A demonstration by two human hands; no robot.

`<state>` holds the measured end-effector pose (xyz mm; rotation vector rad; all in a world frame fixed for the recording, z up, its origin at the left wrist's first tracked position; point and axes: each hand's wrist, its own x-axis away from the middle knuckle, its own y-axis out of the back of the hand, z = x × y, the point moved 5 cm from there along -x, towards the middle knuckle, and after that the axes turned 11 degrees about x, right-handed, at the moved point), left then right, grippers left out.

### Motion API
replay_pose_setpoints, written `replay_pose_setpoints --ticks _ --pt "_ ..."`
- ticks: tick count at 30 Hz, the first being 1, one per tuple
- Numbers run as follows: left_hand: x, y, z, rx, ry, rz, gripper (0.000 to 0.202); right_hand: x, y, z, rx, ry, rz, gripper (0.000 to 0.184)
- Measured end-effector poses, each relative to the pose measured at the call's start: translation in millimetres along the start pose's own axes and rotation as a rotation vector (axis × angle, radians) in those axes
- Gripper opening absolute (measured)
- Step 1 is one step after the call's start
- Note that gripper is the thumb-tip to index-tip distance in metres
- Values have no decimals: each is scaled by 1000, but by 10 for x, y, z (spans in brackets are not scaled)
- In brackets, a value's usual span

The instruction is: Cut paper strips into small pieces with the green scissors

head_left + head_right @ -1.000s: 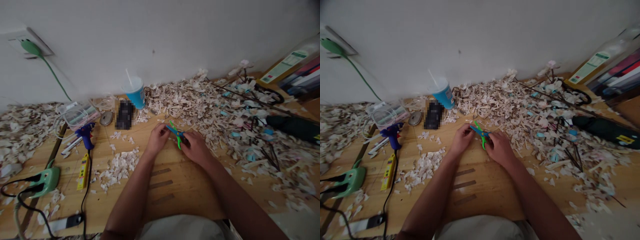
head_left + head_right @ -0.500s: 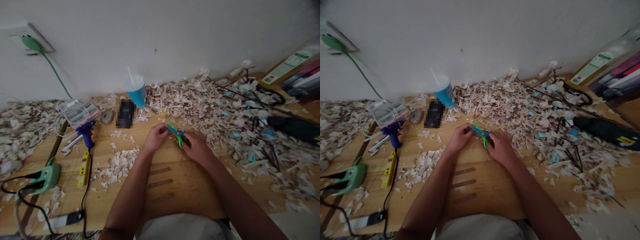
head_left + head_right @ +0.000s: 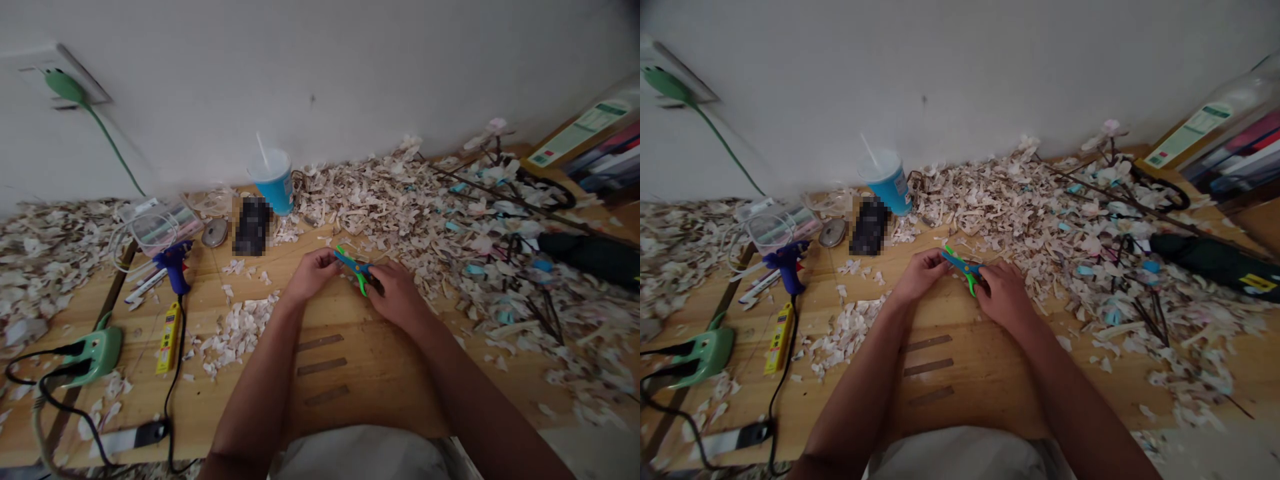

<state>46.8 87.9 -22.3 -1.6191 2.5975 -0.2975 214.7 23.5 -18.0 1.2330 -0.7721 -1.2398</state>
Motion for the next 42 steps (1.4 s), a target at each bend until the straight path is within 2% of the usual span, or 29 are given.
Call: replay_pose_setpoints --ticks 8,13,19,22,24,27,33,42 --pt "19 25 67 -40 42 84 17 16 47 47 74 28 27 11" --pt "24 30 54 -133 76 60 24 13 81 -56 91 40 40 4" --pt "-3 40 134 189 135 -40 31 -8 167 -249 -45 -149 -120 8" --pt "-9 25 160 265 156 -79 32 -9 151 -183 -35 -79 -130 18" --pt "-8 12 143 254 131 -97 31 -2 114 -121 18 -23 -85 28" --pt "3 -10 119 232 108 -101 27 14 67 -72 57 9 -26 31" --pt "14 -53 129 150 92 -45 17 20 51 -39 38 35 -20 27" --pt "5 -60 135 171 81 -84 17 -5 43 -4 -20 26 -16 9"
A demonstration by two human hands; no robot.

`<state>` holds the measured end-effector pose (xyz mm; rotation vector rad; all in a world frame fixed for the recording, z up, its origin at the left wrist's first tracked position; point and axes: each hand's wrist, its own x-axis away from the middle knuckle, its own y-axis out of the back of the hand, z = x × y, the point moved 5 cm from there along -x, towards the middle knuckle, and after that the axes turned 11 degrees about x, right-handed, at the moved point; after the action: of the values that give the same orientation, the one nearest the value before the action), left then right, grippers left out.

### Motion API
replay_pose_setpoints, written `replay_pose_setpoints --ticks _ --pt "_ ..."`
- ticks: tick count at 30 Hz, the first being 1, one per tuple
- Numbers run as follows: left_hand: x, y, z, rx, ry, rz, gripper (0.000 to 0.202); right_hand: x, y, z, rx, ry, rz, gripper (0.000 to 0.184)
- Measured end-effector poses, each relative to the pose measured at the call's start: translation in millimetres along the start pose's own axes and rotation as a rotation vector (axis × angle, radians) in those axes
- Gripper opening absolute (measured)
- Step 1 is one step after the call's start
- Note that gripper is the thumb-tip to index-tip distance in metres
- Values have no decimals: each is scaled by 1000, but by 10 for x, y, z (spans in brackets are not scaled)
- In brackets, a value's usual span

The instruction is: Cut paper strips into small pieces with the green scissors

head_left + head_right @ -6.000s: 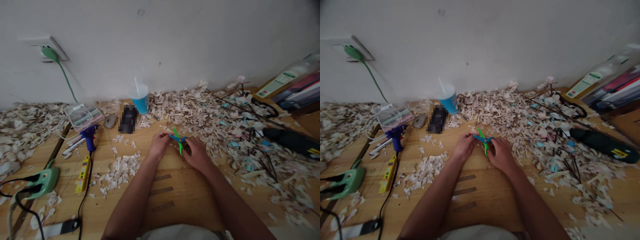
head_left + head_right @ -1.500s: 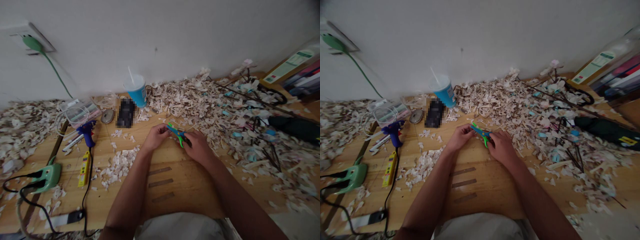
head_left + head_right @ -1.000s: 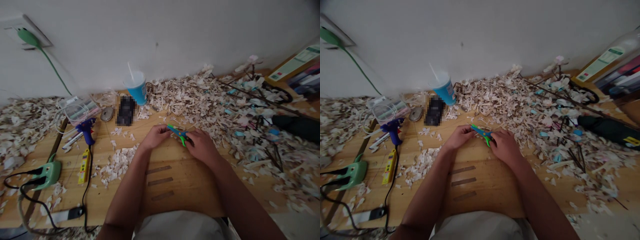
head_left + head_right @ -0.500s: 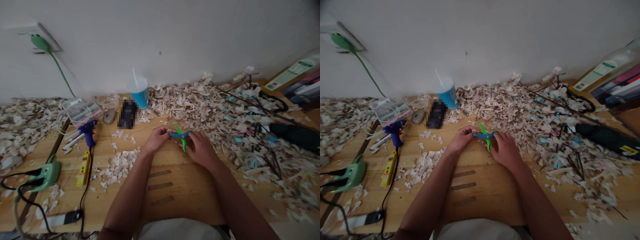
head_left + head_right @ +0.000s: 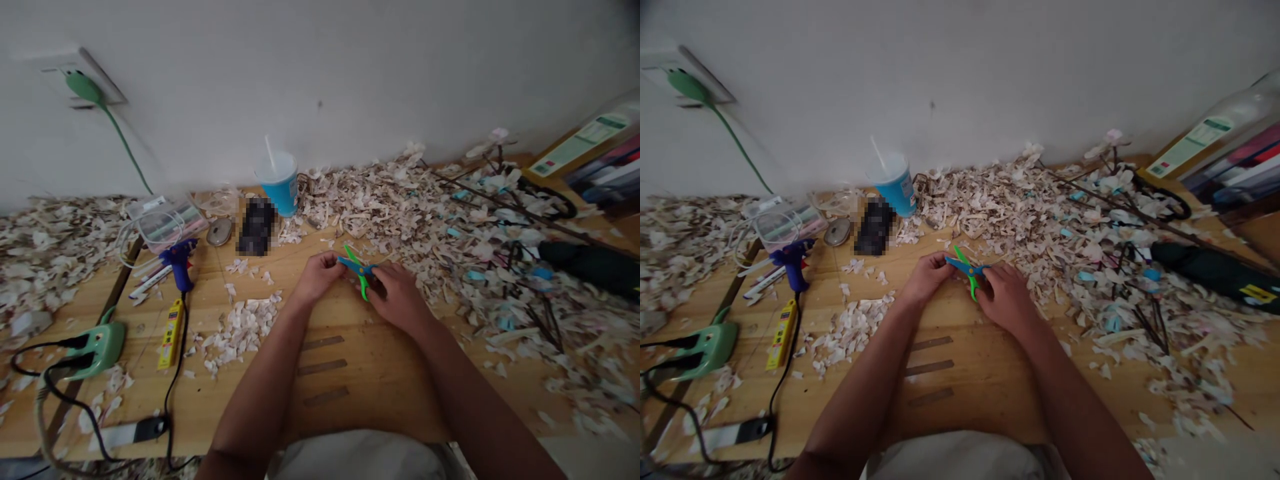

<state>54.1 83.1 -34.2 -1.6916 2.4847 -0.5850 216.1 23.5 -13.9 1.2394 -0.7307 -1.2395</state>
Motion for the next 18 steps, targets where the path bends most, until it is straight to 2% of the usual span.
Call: replay_pose_setpoints --ticks 4,8,13,14,16,18 --pt "0 0 30 -1 15 -20 21 -3 -10 32 -2 7 -13 5" --pt "1 -32 30 7 50 36 24 12 11 41 -54 -18 -70 8" --pt "5 21 -57 74 24 -28 32 70 33 -232 -256 -358 -227 14" --pt "4 23 -59 94 26 -30 34 73 24 -271 -283 -391 -240 15" --pt "0 20 -45 125 36 -29 37 46 5 -272 -285 -340 -222 15" --pt "-6 12 -22 141 39 -34 36 4 -17 -190 -213 -189 -160 14"
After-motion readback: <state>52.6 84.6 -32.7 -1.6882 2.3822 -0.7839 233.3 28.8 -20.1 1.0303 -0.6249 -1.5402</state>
